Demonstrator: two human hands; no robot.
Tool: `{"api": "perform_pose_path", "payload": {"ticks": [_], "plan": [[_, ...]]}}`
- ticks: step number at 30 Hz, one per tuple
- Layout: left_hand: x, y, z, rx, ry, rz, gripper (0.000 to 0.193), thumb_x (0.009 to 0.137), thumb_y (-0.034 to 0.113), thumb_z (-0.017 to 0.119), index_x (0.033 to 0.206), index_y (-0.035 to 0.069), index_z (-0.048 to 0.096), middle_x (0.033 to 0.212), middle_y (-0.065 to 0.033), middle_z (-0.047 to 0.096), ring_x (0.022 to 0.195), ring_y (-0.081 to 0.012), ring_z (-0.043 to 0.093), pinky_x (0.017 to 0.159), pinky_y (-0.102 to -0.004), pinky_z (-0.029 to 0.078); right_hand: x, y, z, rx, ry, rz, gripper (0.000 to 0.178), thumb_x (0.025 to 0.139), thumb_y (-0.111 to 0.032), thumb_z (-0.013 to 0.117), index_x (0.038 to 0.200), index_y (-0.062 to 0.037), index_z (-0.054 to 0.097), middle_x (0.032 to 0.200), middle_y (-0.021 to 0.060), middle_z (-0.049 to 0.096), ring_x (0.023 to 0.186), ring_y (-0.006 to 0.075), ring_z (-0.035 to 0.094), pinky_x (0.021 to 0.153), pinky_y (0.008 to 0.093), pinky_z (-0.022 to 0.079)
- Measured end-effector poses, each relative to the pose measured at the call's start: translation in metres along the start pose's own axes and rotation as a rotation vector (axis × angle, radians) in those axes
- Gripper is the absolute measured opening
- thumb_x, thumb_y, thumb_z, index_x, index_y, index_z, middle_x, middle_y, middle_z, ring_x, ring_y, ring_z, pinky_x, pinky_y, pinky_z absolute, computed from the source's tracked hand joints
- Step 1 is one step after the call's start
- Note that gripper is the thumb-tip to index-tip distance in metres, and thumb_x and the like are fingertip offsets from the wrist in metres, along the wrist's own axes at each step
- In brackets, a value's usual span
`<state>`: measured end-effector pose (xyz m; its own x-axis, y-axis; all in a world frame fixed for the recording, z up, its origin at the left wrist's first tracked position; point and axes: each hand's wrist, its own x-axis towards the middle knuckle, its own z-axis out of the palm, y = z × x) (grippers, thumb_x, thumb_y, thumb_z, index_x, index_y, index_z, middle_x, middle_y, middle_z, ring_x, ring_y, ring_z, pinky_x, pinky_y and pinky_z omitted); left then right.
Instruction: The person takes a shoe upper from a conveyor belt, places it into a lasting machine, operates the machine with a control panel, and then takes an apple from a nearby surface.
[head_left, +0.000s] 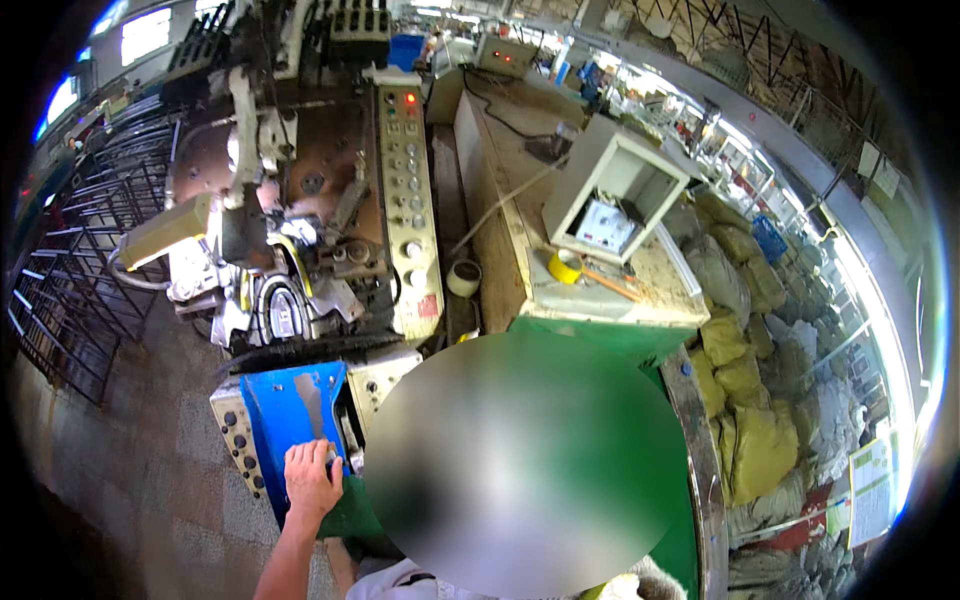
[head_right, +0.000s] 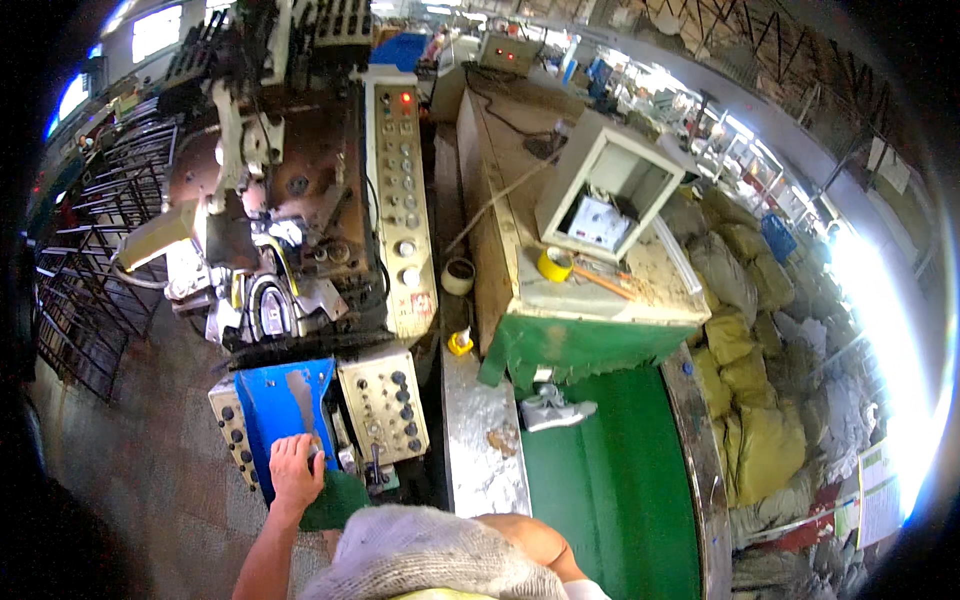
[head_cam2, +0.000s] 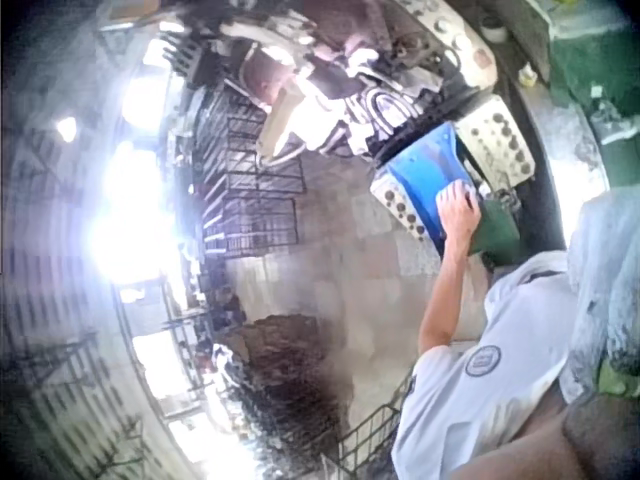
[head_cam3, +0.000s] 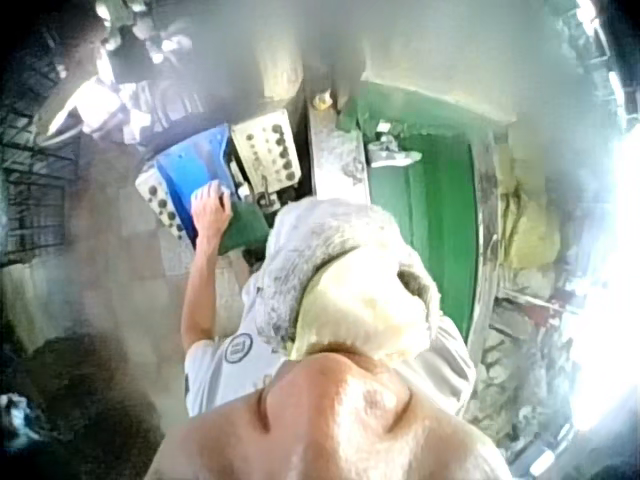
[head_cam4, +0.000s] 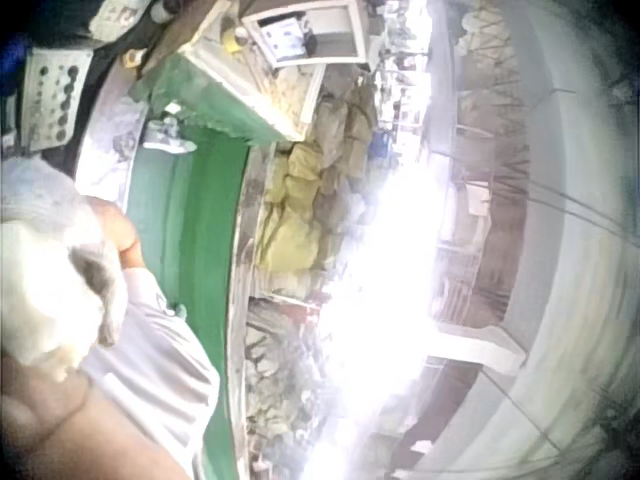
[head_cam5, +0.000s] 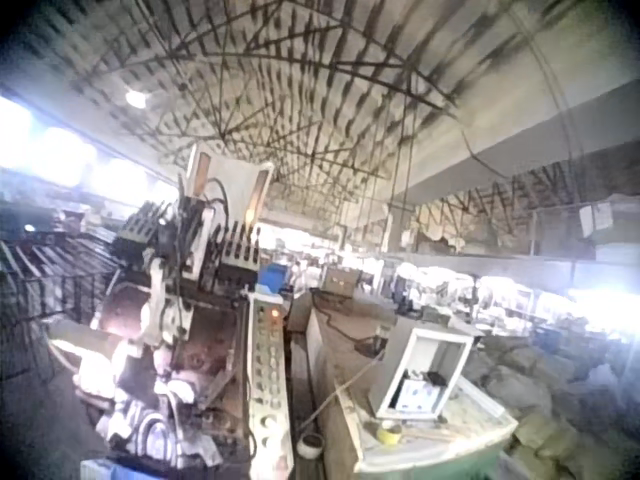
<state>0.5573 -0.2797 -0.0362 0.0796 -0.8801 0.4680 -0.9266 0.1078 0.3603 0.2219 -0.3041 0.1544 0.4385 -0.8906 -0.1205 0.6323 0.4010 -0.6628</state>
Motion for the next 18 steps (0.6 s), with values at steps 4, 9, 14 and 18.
{"api": "perform_pose_path", "payload": {"ticks": [4, 9, 14, 18], "plan": [[-0.002, -0.001, -0.001, 0.036, -0.018, -0.022, 0.030, 0.087, 0.018, 0.069, 0.112, 0.002, 0.062, 0.106, -0.0148, 0.065, 0.101, -0.0345, 0.061, 0.095, -0.0471, 0.044, 0.022, 0.006, 0.000, 0.034, -0.067, 0.015, 0.103, 0.059, -0.034, 0.093, 0.142, -0.0003, 0.045, 0.135, 0.0140, 0.056, 0.123, 0.0280, 0.054, 0.107, 0.0413, 0.042], [-0.001, -0.004, 0.001, 0.035, -0.024, -0.007, 0.028, 0.088, 0.017, 0.069, 0.111, 0.003, 0.063, 0.105, -0.0146, 0.065, 0.100, -0.0343, 0.062, 0.095, -0.0463, 0.045, 0.048, 0.008, 0.004, 0.047, -0.141, -0.001, 0.113, 0.054, -0.034, 0.097, 0.147, 0.0007, 0.042, 0.140, 0.0142, 0.055, 0.129, 0.0279, 0.053, 0.111, 0.0418, 0.041], [-0.001, -0.002, 0.004, 0.062, -0.055, -0.018, 0.031, 0.089, 0.018, 0.070, 0.115, 0.003, 0.063, 0.109, -0.0148, 0.066, 0.104, -0.0339, 0.062, 0.096, -0.0465, 0.045, 0.080, 0.004, -0.010, -0.003, -0.174, -0.051, 0.123, 0.050, -0.034, 0.100, 0.152, 0.0016, 0.040, 0.146, 0.0144, 0.054, 0.134, 0.0278, 0.053, 0.116, 0.0422, 0.040], [-0.003, -0.004, 0.009, 0.085, -0.081, -0.037, 0.033, 0.089, 0.018, 0.070, 0.116, 0.001, 0.063, 0.111, -0.0152, 0.067, 0.106, -0.0342, 0.063, 0.098, -0.0469, 0.045, 0.099, -0.006, -0.043, -0.213, -0.081, -0.123, 0.132, 0.047, -0.029, 0.103, 0.156, 0.0026, 0.035, 0.149, 0.0140, 0.052, 0.137, 0.0262, 0.051, 0.118, 0.0413, 0.038]]}}
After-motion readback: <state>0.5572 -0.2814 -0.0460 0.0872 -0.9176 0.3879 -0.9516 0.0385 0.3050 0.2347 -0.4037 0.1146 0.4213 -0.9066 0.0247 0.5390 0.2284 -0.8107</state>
